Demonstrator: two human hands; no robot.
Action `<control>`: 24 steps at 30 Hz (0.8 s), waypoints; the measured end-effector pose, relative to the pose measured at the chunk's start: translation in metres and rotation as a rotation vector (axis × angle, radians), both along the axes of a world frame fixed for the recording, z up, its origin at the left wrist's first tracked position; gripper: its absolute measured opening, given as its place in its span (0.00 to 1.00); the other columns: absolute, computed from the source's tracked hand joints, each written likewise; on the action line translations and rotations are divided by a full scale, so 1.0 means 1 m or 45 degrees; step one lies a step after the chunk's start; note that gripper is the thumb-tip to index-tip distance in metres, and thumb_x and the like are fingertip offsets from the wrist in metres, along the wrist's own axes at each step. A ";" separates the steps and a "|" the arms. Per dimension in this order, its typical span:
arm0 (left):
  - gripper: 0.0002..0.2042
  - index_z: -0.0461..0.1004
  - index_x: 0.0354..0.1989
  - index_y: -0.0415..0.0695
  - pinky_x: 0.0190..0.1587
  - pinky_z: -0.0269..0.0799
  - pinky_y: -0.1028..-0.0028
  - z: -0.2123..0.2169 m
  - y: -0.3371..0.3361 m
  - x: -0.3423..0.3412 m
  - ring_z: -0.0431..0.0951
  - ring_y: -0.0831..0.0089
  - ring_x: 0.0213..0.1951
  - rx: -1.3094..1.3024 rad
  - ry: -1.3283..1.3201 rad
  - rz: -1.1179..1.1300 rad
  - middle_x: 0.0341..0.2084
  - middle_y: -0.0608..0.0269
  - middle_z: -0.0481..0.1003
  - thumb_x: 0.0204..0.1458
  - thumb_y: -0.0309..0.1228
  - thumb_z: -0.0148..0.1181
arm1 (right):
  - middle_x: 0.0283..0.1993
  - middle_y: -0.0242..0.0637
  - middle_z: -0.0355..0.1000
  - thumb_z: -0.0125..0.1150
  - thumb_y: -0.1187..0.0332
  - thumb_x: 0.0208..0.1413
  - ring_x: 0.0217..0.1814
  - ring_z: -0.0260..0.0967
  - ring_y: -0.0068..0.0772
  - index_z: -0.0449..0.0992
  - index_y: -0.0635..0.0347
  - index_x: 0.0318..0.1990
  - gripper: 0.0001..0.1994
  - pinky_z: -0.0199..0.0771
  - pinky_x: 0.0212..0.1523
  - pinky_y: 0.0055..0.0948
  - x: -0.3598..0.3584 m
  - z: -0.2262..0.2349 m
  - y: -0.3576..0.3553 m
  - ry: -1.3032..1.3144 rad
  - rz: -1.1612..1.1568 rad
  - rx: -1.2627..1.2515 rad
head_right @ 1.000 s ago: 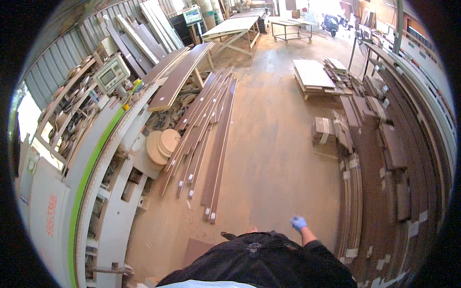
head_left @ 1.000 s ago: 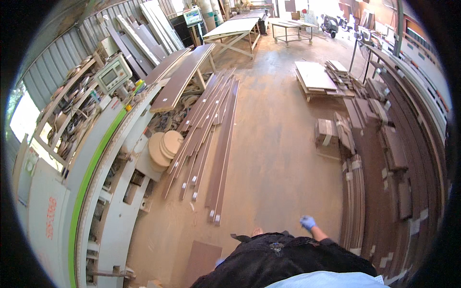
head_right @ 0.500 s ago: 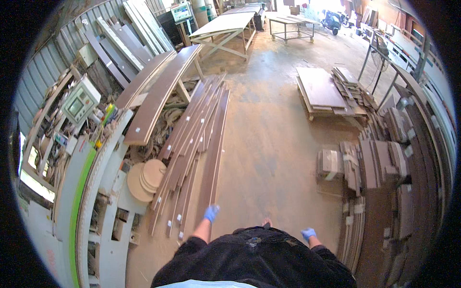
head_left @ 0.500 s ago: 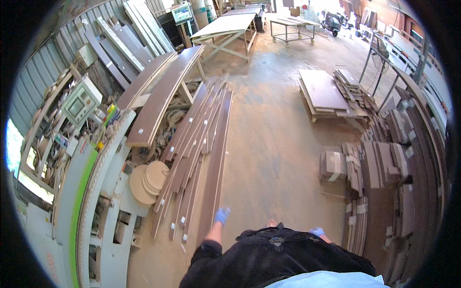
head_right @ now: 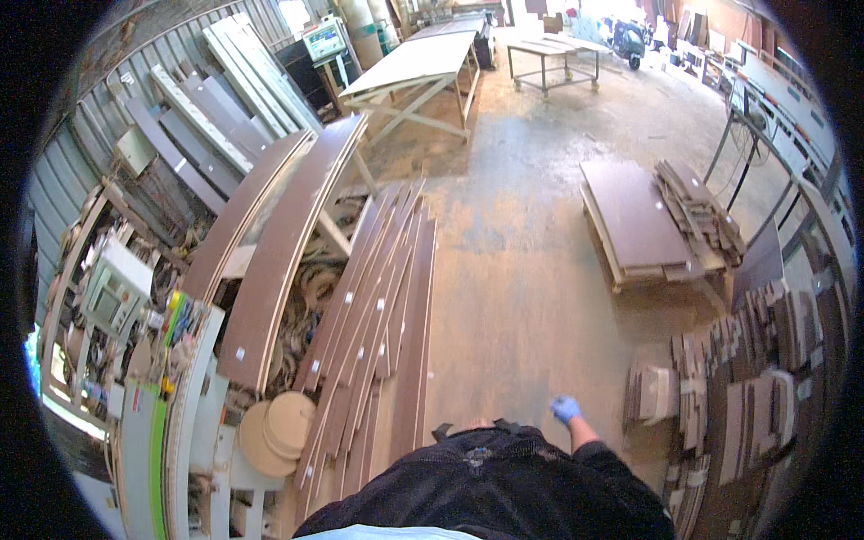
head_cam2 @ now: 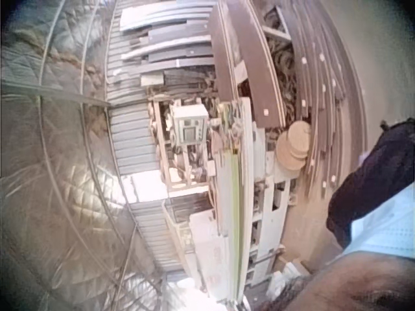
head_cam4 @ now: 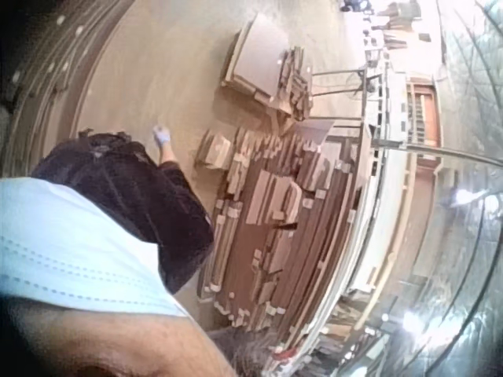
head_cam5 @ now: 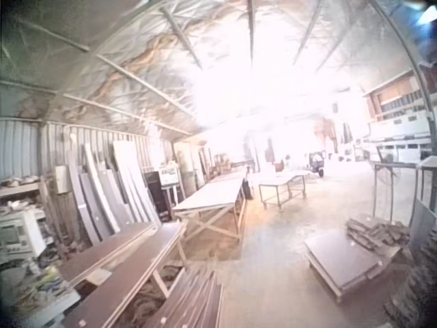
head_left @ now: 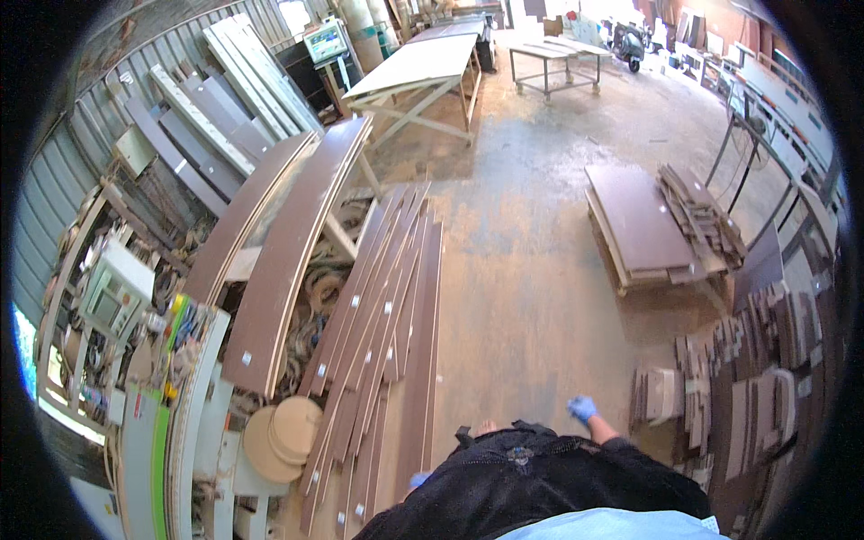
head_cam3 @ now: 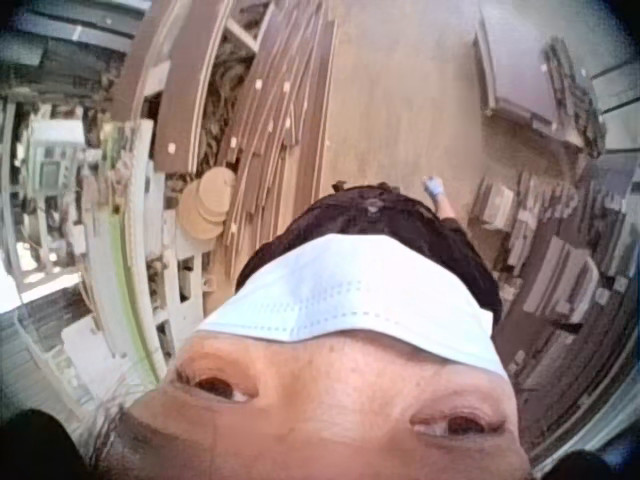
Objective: The person repeatedly picks up large reddish-brown wood panels, places them on a panel saw, and cuts them. After each cut, the person removes the panel and stacks it with others. The person also walks to a table and wipes the surface of a panel with a white cloth.
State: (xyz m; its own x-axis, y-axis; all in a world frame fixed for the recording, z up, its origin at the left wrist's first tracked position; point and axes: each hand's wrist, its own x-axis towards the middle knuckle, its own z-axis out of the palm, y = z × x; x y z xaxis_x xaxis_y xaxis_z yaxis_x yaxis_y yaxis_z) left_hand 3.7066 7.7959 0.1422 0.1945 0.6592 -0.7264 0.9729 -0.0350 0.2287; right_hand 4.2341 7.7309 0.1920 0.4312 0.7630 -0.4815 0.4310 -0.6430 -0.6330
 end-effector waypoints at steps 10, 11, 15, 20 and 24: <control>0.16 0.71 0.43 0.41 0.45 0.69 0.69 0.098 0.588 0.301 0.74 0.68 0.39 0.646 -1.205 0.718 0.37 0.55 0.76 0.52 0.39 0.58 | 0.37 0.42 0.76 0.57 0.56 0.47 0.37 0.75 0.39 0.78 0.53 0.39 0.15 0.74 0.38 0.35 0.186 -0.114 0.125 -0.183 0.210 -0.586; 0.16 0.71 0.44 0.41 0.45 0.69 0.70 0.090 0.607 0.345 0.74 0.68 0.39 0.662 -1.275 0.692 0.37 0.56 0.76 0.52 0.39 0.58 | 0.36 0.42 0.76 0.57 0.57 0.47 0.37 0.75 0.41 0.78 0.53 0.39 0.15 0.74 0.37 0.35 0.225 -0.125 0.147 -0.384 0.509 -0.619; 0.15 0.72 0.42 0.41 0.48 0.68 0.69 0.067 0.630 0.288 0.73 0.69 0.41 0.577 -0.652 0.550 0.37 0.58 0.75 0.52 0.39 0.58 | 0.24 0.37 0.73 0.57 0.63 0.46 0.23 0.68 0.30 0.77 0.65 0.31 0.12 0.70 0.27 0.31 0.241 -0.025 0.411 0.181 -0.097 -0.127; 0.20 0.74 0.46 0.44 0.52 0.66 0.59 -0.005 0.637 0.341 0.72 0.51 0.49 0.011 -0.116 0.342 0.47 0.46 0.71 0.48 0.43 0.55 | 0.28 0.38 0.75 0.59 0.61 0.47 0.28 0.71 0.27 0.77 0.63 0.37 0.15 0.71 0.31 0.28 0.363 0.034 0.640 0.063 -0.168 0.163; 0.17 0.75 0.40 0.43 0.49 0.68 0.59 -0.004 0.698 0.376 0.73 0.51 0.47 -0.301 0.029 0.356 0.44 0.46 0.72 0.49 0.43 0.53 | 0.37 0.40 0.75 0.60 0.64 0.50 0.31 0.72 0.30 0.75 0.65 0.44 0.16 0.73 0.32 0.28 0.403 0.048 0.805 0.280 -0.303 0.275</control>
State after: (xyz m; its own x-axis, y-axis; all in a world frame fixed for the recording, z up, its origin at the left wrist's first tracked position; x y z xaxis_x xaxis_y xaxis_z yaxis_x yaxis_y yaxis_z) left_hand 4.0827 8.4935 0.1381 0.0124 0.4978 -0.8672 0.9423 0.2842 0.1767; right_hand 4.6373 8.5362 0.2398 0.5128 0.7482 -0.4211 0.1248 -0.5502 -0.8256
